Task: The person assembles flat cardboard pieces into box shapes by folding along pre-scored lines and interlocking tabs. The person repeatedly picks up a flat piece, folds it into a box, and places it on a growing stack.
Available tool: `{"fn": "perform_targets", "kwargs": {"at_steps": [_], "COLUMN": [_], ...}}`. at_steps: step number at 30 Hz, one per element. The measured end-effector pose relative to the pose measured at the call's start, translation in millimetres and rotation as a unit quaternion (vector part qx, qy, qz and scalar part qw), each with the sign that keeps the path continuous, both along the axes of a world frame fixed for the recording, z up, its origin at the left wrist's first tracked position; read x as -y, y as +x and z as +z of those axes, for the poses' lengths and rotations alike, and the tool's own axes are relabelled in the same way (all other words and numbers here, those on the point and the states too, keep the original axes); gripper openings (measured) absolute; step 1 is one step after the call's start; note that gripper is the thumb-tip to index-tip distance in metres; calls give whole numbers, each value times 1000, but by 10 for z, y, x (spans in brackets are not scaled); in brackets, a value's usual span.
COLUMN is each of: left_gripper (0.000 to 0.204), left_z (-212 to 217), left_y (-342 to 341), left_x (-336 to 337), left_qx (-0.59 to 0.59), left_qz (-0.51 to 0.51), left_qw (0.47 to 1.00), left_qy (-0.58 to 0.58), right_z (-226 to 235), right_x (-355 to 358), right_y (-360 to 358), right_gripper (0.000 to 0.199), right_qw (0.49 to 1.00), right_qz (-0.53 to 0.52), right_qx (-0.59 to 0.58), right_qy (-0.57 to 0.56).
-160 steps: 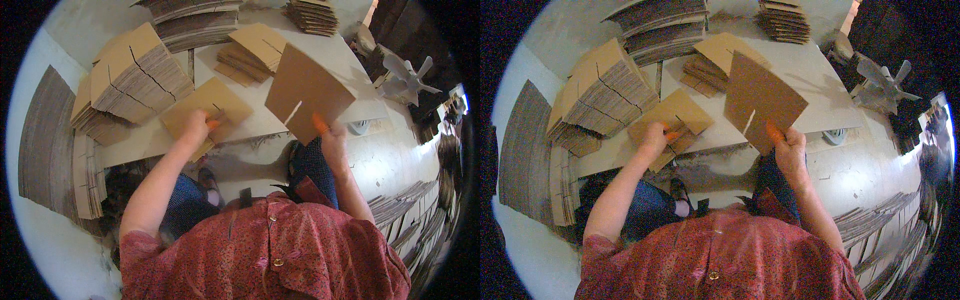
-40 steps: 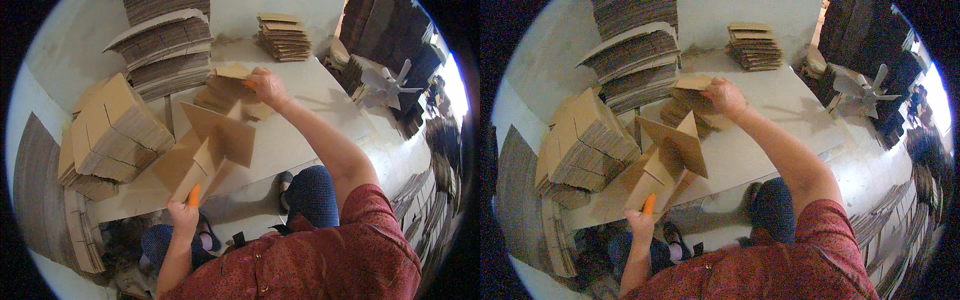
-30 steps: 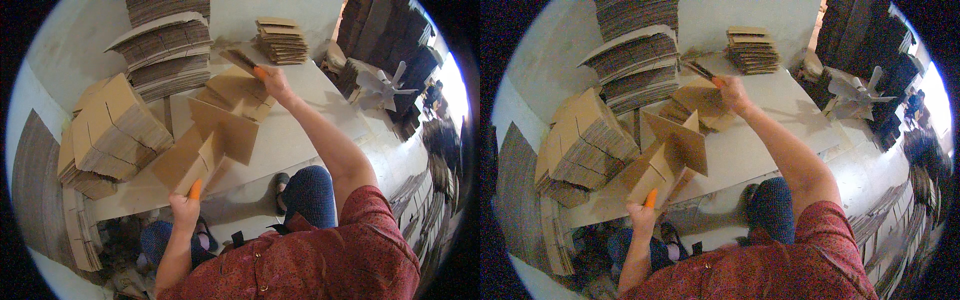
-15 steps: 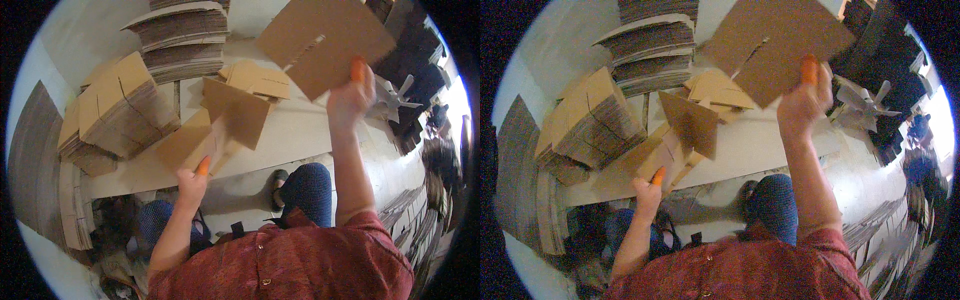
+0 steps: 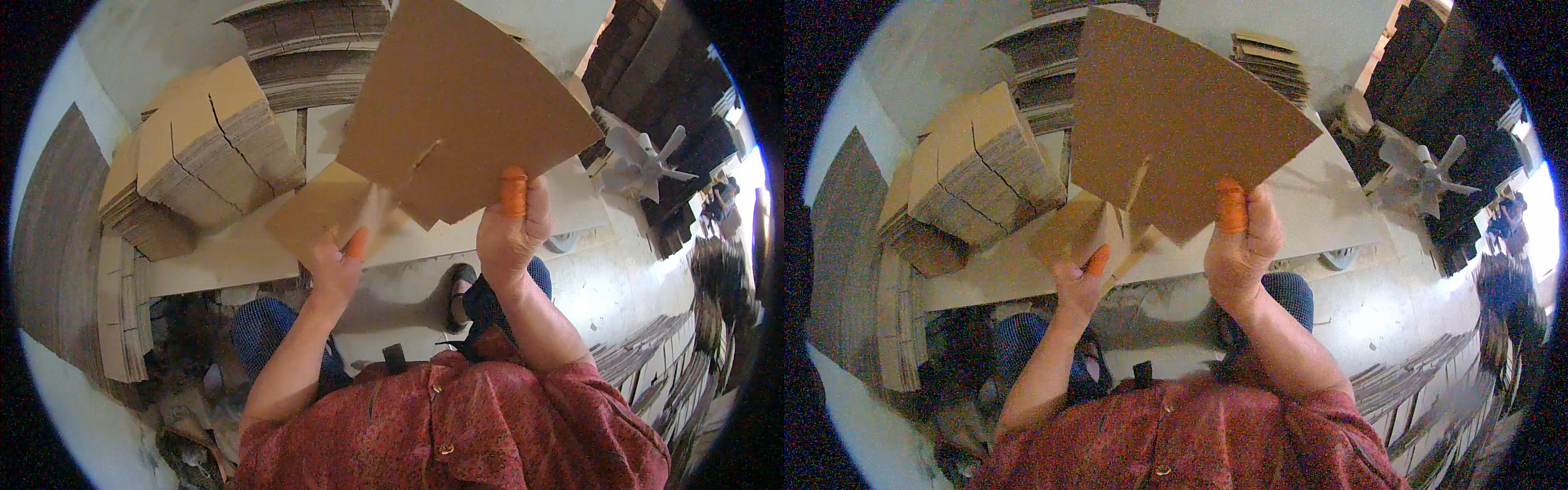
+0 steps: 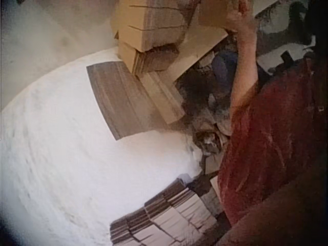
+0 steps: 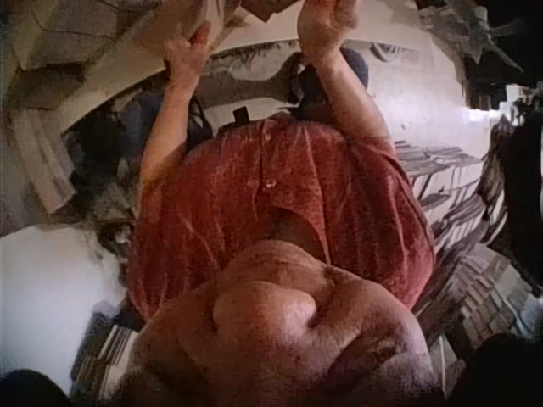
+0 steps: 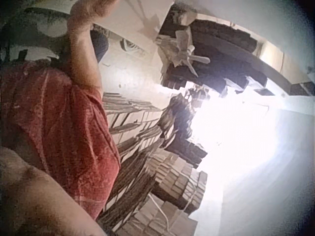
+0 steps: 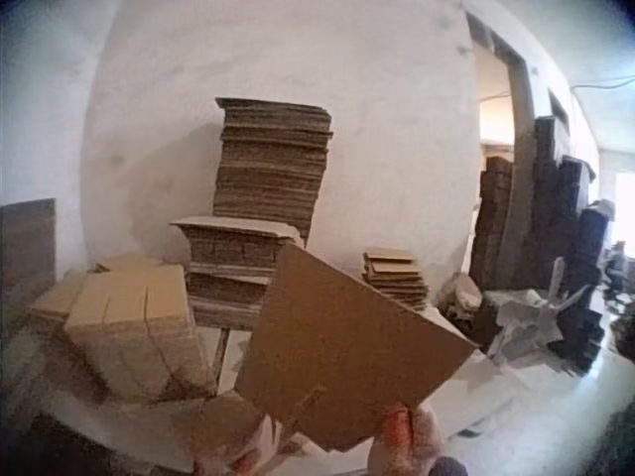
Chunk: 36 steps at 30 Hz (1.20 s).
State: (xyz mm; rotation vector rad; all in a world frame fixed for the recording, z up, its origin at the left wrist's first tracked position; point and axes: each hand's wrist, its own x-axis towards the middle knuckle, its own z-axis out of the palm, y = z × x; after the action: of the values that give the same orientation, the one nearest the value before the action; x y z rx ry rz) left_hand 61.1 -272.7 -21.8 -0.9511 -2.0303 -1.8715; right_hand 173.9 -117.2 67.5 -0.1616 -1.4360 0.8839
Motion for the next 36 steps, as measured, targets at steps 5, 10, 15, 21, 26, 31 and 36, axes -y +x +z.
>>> {"fn": "perform_targets", "kwargs": {"at_steps": [5, 10, 15, 21, 26, 31, 36], "left_gripper": [23, 26, 23, 22, 24, 24, 23], "left_z": [-73, 7, 19, 112, 196, -11, 32], "left_y": [-91, -3, 22, 85, 136, 63, 20], "left_x": [48, 48, 47, 36, 39, 26, 13], "left_qx": [-10, 4, -40, -69, -117, -77, 11], "left_qz": [-26, -44, -25, -36, 3, -30, -57], "left_qw": [997, 995, 996, 995, 990, 994, 996], "left_qy": [-70, -93, -77, -69, -80, -65, -64], "right_z": [38, 27, 80, 84, 53, -149, -426], "right_x": [45, 105, 124, 135, 155, 206, 171], "right_y": [10, -24, 24, 19, 37, 83, 61], "right_gripper": [7, 10, 14, 13, 4, 5, 8], "right_qw": [999, 997, 997, 996, 988, 973, 978], "right_qz": [-28, -36, -36, -43, -69, -50, -33], "right_qx": [7, 55, 17, 15, 89, 197, 196], "right_qy": [27, 26, 69, 78, 102, 108, 66]}}
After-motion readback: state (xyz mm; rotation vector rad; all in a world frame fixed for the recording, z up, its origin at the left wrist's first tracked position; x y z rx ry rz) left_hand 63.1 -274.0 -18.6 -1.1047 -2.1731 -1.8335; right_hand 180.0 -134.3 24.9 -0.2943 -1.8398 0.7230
